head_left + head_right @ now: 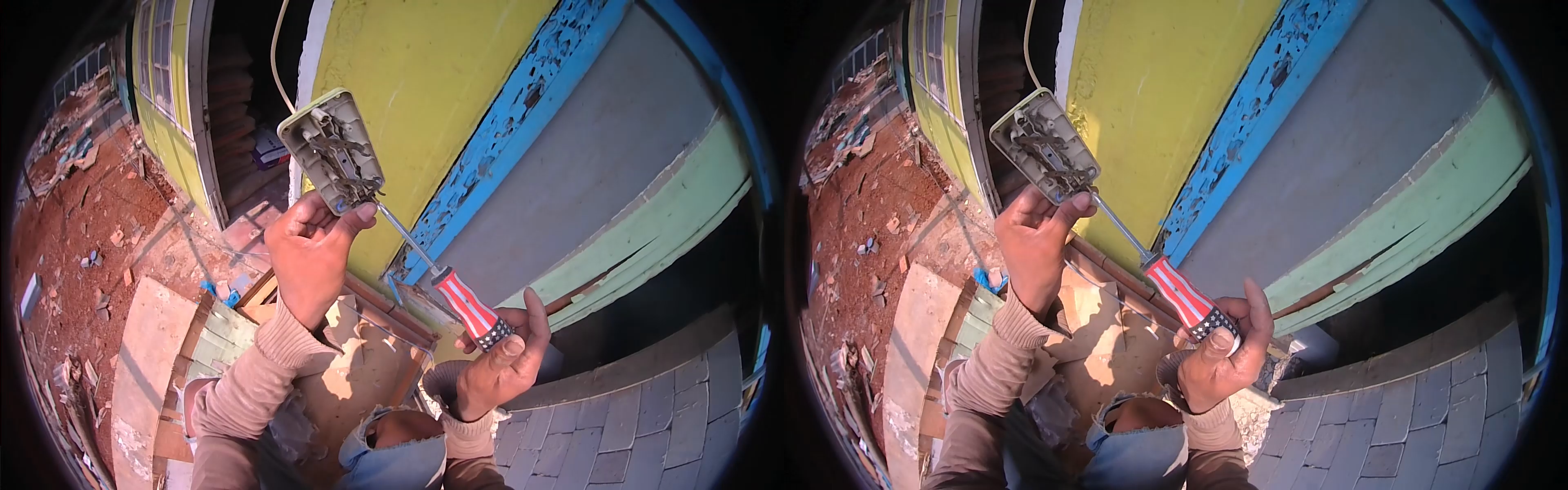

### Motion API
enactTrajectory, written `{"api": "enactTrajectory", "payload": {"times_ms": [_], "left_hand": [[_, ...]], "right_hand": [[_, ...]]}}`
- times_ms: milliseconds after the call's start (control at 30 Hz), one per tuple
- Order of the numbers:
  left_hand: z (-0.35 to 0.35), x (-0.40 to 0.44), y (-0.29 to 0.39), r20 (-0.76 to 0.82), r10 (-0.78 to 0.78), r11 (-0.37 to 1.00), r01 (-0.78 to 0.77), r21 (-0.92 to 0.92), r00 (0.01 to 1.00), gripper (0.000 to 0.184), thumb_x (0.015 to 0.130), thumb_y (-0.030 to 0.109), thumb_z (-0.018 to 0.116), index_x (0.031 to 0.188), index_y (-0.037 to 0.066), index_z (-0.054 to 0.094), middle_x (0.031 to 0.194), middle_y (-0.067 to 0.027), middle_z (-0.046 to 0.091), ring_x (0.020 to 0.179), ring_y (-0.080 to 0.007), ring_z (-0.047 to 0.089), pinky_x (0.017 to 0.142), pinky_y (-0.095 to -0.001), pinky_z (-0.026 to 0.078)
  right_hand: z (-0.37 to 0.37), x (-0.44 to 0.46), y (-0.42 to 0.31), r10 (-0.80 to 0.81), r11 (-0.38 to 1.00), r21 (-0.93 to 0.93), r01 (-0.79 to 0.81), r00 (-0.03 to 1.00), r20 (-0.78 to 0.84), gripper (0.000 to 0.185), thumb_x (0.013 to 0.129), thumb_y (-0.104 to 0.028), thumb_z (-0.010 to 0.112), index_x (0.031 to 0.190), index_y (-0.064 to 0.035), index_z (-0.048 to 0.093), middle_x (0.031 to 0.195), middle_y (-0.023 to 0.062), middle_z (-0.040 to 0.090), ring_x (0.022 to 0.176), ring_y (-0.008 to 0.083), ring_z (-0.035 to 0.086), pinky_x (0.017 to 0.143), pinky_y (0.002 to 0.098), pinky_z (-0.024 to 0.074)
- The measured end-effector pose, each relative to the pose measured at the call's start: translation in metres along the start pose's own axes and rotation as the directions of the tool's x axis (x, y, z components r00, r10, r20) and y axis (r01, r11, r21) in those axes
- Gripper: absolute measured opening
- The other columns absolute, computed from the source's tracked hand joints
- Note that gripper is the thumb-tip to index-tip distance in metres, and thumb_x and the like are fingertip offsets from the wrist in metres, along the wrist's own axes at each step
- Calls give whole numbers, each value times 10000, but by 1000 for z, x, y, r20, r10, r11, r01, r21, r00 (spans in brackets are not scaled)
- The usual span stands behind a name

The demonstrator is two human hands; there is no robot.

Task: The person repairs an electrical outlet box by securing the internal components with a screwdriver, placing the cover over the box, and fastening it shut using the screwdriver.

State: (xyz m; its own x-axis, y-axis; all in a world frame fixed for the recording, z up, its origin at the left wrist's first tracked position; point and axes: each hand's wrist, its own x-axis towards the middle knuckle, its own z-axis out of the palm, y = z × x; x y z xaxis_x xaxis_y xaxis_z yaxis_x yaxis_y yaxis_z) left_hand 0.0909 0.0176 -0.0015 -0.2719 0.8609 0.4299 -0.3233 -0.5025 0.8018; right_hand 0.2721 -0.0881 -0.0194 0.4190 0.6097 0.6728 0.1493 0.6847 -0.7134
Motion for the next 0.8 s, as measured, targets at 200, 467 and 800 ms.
{"api": "enactTrajectory", "payload": {"times_ms": [200, 467, 800], "left_hand": [[-1, 3, -2, -48, 55, 998, -54, 14, 997, 150, 826, -61, 752, 953, -79, 675, 825, -87, 715, 726, -99, 658, 665, -217, 505], [5, -1, -4, -43, 37, 999, -39, -38, 998, 207, 841, -72, 728, 1037, -86, 661, 906, -101, 707, 768, -141, 669, 729, -269, 564], [1, 0, -11, 3, 22, 998, -22, 51, 1000, 197, 853, -34, 736, 1033, -73, 666, 891, -93, 707, 741, -133, 670, 671, -234, 522]], "right_hand": [[-4, 8, -8, -71, 975, -203, 87, 994, 82, 557, 927, -323, 679, 1291, -31, 375, 1155, 175, 476, 1034, 202, 470, 927, 361, 412], [-6, 3, -16, 195, 975, -108, -192, 981, 19, 779, 956, -471, 636, 1433, 19, 262, 978, 133, 569, 669, 90, 524, 549, 210, 365], [-11, 14, -21, 326, 945, -42, -325, 945, 21, 690, 949, -451, 652, 1387, -19, 340, 1087, 154, 593, 818, 155, 621, 553, 223, 446]]}}
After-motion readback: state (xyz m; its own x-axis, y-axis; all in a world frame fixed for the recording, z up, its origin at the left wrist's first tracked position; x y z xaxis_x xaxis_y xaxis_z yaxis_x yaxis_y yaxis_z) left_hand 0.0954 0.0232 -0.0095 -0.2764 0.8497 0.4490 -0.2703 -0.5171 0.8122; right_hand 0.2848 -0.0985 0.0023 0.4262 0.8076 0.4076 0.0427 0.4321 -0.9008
